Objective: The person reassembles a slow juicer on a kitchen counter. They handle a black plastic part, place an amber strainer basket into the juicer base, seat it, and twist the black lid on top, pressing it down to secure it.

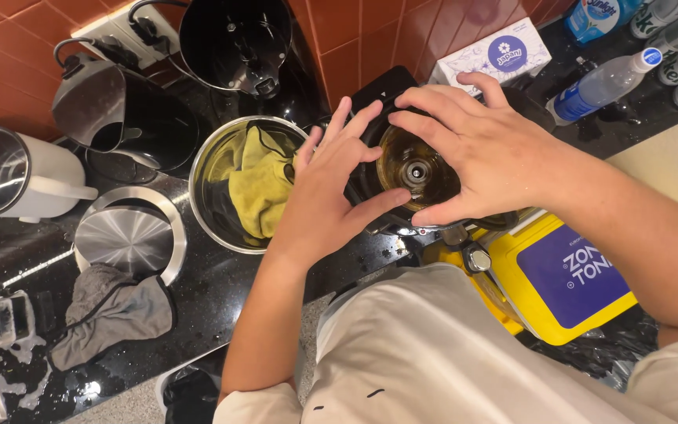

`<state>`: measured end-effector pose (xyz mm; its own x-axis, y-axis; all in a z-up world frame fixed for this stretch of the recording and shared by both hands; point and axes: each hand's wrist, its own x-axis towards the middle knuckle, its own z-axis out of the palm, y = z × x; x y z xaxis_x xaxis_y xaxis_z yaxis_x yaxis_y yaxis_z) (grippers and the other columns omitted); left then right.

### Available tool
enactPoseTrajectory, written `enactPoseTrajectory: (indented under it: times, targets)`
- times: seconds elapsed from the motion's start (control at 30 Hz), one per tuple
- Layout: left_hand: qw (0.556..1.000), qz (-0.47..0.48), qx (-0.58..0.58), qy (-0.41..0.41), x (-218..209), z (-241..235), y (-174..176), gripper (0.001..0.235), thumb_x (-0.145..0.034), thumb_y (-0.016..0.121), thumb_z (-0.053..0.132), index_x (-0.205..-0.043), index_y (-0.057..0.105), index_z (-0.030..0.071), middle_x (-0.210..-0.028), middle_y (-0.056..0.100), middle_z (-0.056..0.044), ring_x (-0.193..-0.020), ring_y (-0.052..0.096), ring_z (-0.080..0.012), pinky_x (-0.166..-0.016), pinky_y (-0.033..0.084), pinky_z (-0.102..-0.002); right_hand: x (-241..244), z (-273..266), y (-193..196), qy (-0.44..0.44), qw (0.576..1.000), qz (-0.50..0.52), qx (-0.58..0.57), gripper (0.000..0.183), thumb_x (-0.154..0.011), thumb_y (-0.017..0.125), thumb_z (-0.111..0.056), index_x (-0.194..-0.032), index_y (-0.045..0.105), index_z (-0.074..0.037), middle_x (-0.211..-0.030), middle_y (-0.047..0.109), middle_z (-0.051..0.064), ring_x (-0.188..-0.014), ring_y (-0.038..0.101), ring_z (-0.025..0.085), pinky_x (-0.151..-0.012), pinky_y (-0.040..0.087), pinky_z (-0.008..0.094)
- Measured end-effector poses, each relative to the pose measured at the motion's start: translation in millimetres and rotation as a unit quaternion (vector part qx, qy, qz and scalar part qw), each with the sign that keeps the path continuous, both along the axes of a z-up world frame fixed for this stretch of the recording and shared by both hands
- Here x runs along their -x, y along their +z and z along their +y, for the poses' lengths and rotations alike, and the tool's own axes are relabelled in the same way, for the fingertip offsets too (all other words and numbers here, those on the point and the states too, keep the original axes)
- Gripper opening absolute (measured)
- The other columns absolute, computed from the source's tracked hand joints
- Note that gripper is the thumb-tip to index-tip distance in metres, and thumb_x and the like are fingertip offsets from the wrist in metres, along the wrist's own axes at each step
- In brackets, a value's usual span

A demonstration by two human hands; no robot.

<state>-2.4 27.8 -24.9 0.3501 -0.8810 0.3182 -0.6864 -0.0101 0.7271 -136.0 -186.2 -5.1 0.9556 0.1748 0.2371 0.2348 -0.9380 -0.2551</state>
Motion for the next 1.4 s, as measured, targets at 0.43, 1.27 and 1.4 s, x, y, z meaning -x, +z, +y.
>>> enactPoseTrajectory:
  times: [0.43, 1.27, 1.4]
  targets:
    - [0.998, 0.013, 0.013, 0.059, 2.4, -4.9, 3.5, 0.050, -0.073, 0.095, 0.034, -0.103, 0.065, 0.008, -0.168, 0.032, -0.021, -0.159, 0.022, -0.0475, -0.124, 0.033, -0.053, -24.6, 22.3, 58.4, -0.175, 0.984, -0.026, -0.021, 0.064, -0.097, 0.061, -0.041, -0.155, 0.045, -0.019, -0.143, 0.052, 0.023, -0.133, 0.046, 0.040, -0.113, 0.033, 0.054]
    - [0.992, -0.110, 0.032, 0.052, 9.4, 2.9, 20.2, 0.051, -0.070, 0.094, 0.040, -0.112, 0.074, 0.019, -0.161, 0.035, -0.023, -0.150, 0.032, -0.0466, -0.117, 0.038, -0.049, 62.3, -25.8, -3.1, -0.227, 0.934, -0.039, -0.273, 0.034, -0.097, 0.065, -0.024, -0.129, 0.066, -0.013, -0.139, 0.064, 0.013, -0.112, 0.066, 0.026, -0.096, 0.051, 0.034]
    - [0.993, -0.112, 0.026, 0.027, 25.5, -12.0, 25.9, 0.066, -0.085, 0.088, 0.038, -0.138, 0.062, 0.007, -0.163, 0.042, -0.020, -0.155, 0.039, -0.0382, -0.125, 0.037, -0.050, 68.0, -25.3, -12.4, -0.141, 0.975, -0.110, -0.130, 0.029, -0.095, 0.073, -0.014, -0.124, 0.072, -0.010, -0.129, 0.071, 0.009, -0.122, 0.066, 0.026, -0.106, 0.048, 0.037]
